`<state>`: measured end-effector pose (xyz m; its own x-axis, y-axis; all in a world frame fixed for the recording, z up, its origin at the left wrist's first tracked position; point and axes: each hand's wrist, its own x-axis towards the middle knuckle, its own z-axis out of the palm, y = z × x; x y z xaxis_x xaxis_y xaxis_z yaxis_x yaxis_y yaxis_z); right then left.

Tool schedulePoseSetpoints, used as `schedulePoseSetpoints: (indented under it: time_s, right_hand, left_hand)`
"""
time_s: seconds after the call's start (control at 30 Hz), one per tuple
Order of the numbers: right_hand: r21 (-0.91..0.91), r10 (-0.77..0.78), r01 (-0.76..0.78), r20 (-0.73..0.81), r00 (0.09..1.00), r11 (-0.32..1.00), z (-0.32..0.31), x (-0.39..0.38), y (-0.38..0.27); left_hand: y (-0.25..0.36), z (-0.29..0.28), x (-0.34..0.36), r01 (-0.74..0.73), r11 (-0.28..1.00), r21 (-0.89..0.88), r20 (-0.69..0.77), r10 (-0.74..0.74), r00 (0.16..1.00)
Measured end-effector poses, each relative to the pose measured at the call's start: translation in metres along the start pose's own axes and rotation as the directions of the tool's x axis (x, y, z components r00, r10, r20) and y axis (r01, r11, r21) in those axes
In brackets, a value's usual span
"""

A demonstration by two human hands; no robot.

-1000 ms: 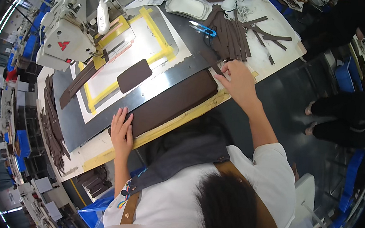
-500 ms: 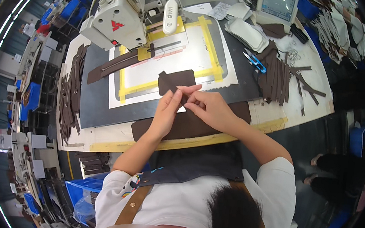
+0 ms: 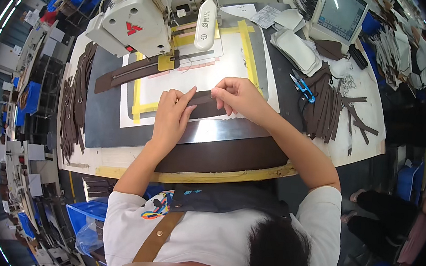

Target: The person sews pieces of brown leather together using an industrial sewing machine.

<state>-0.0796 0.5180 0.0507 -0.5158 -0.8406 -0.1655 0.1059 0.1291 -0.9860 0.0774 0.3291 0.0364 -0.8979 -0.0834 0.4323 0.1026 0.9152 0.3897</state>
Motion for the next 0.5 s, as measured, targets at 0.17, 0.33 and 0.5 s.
schedulePoseSetpoints:
  time_s: [0.17,0.33,0.5]
  right_hand:
    - [-0.018,-0.036,0.037,0.012,0.999,0.999,0.015,-0.005,-0.007]
    - [-0.1,-0.1,0.102,0.025,0.995,0.99,0.022,-0.012,-0.004]
    - [-0.151,-0.135,0.136,0.018,0.991,0.979,0.021,-0.012,0.0]
  left_hand:
    - [0.001,-0.004,-0.008,-0.054,0.98,0.191,-0.11,0.076,0.991]
    - [0.009,-0.023,-0.027,0.011,0.99,0.139,-0.154,0.011,0.988]
    - [-0.005,-0.049,-0.061,0.095,0.992,0.087,-0.2,-0.076,0.977]
